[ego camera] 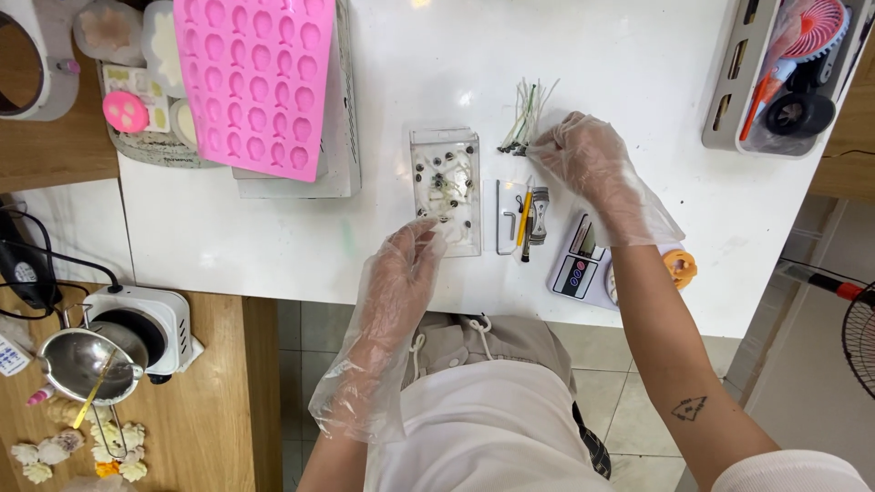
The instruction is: The recorder is preparing candle wicks by attaching metal bases to the wick strings at a workbench.
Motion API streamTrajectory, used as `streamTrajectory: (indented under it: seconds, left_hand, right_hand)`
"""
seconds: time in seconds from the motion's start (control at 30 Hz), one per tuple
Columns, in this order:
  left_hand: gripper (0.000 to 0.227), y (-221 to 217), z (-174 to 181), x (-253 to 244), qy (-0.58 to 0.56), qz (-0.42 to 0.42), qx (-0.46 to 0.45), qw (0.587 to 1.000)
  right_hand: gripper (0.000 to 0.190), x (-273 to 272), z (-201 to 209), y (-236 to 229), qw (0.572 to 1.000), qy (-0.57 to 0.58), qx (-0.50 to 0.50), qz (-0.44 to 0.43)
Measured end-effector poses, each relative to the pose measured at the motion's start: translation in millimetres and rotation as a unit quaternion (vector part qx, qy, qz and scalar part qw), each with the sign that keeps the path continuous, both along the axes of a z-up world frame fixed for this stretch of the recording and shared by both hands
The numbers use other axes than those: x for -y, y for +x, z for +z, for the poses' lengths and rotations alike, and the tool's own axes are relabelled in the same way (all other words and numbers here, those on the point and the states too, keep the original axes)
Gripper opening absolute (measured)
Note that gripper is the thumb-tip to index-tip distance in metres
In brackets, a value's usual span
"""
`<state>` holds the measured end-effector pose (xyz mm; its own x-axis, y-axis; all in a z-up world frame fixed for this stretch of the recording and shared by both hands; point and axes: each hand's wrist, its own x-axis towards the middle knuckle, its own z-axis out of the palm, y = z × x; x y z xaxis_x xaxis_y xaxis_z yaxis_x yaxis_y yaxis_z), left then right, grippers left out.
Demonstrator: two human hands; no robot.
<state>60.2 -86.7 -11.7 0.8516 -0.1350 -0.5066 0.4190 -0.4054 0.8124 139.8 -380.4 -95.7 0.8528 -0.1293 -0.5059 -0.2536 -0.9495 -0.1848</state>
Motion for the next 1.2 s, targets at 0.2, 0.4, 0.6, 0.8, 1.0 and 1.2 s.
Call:
streamTrajectory:
  seconds: [0.2,0.4,0.6,0.8,1.0,1.2]
  left_hand:
    - [0.035,-5,-3,-7,-0.016,0.008,0.010,1.000]
    - [0.034,-6,-2,-6,-0.009,0.005,0.006,1.000]
    - [0.035,-10,-13,0,-0.012,-0.009,0.007,1.000]
    - [0.036,-11,-12,10,-0.013,-0.026,-0.012,0.999]
    - [0.039,-3,0,20,-0.015,-0.051,-0.055,0.997]
    - [0.041,0,8,25,0.008,-0.069,-0.075,0.995]
  right_hand:
    - [0.016,7,-23,1,0.993,-0.043,0.060,0.097]
    - [0.014,14,-28,-3,1.000,0.008,-0.016,-0.014]
    - [0.018,30,-21,-17,0.983,0.128,0.051,-0.120]
    - [0.042,8,1,-28,0.995,0.007,0.093,0.047]
    - [0.033,5,-15,-36,0.989,0.007,0.147,-0.004]
    - [0.031,2,-21,-46,0.983,0.004,0.183,0.012]
